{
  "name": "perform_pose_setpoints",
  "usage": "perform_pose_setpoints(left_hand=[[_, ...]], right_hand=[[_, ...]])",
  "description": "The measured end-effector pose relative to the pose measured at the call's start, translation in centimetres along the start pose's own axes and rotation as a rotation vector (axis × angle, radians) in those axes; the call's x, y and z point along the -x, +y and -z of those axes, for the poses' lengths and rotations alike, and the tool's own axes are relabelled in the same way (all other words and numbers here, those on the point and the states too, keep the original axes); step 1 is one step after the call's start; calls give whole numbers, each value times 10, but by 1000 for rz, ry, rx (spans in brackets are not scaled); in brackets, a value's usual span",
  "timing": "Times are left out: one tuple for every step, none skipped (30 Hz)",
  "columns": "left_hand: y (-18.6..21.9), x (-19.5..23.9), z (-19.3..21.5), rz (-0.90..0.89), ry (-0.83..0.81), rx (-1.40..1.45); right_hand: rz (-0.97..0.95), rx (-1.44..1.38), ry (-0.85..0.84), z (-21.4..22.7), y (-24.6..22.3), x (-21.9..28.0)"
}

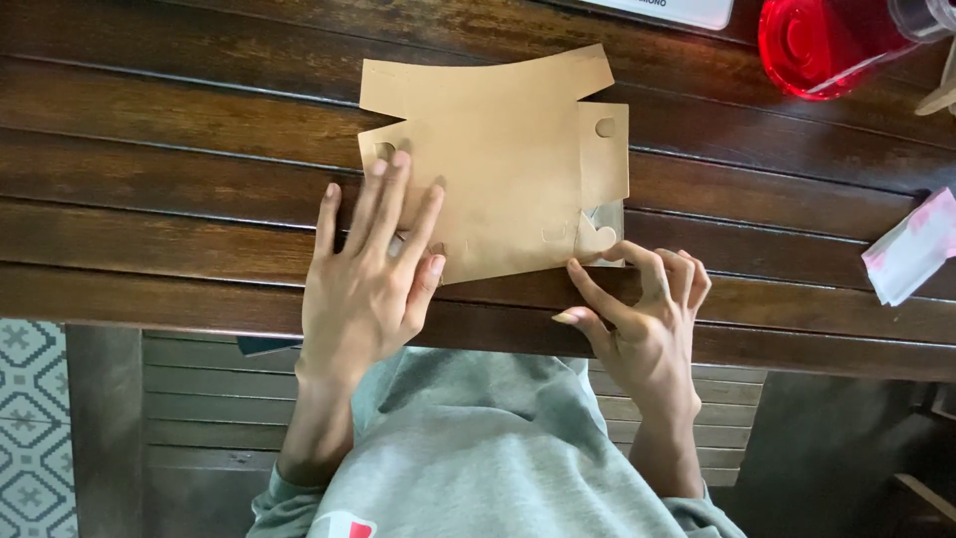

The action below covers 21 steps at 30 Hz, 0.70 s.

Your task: The person folds a flat cardboard box template along pre-scored lines and tucks flaps to form a small paper box. They repeat the folding and tucking sequence on multiple templates, aligning edges and securing tabs by hand.

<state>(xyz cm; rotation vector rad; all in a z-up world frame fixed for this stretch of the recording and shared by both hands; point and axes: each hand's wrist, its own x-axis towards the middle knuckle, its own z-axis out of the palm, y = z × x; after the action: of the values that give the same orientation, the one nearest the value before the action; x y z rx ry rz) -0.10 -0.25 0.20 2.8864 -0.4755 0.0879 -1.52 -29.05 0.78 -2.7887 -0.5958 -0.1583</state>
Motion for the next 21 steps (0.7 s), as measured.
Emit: perform_pose_setpoints(left_hand=[[-1,2,-5,-1,2,-1],[-3,4,-11,104,14,-5],[-4,7,-16,210,25,-10],[-3,9,-15,211,26,-10],[-2,11,-13,304,83,47],[-1,13,-12,397,140,105],[-2,13,-12,396,142,106],[-2,13,-13,356,162,120],[-3,14,-14,318,184,134],[-2,12,-14,318,187,133],[-1,12,-13,311,206,123],[-1,12,-13,304,224,113],[-1,13,-11,306,226,112],[-1,13,-10,292,240,147],[-1,13,-9,278,254,182],[-4,15,-11,279,256,181],[-6,16,-13,249,246,228],[-8,18,-16,218,236,275],[-10,20,-18,221,237,276],[-11,22,-20,169,280,354],[-13,24,-22,118,324,430]], right_hand=[[0,1,2,-1,2,0],[17,-42,41,-3,3,1],[34,-86,79,-4,5,1],[35,-86,79,-7,6,1],[0,-96,138,-9,7,1],[-36,-107,197,-12,8,0],[-36,-105,198,-11,7,-3],[-93,-101,189,-11,6,-5],[-148,-99,180,-11,6,-8],[-146,-99,182,-12,6,-9],[-186,-82,156,-14,6,-11],[-226,-66,130,-15,5,-12],[-223,-68,131,-16,3,-14],[-226,-82,134,-16,2,-17],[-229,-96,137,-16,0,-19],[-227,-97,138,-16,0,-20],[-246,-115,125,-16,-1,-20],[-264,-133,112,-16,-2,-20],[-262,-132,111,-14,-4,-22],[-284,-175,120,-11,-6,-24],[-306,-219,129,-10,-9,-25]])
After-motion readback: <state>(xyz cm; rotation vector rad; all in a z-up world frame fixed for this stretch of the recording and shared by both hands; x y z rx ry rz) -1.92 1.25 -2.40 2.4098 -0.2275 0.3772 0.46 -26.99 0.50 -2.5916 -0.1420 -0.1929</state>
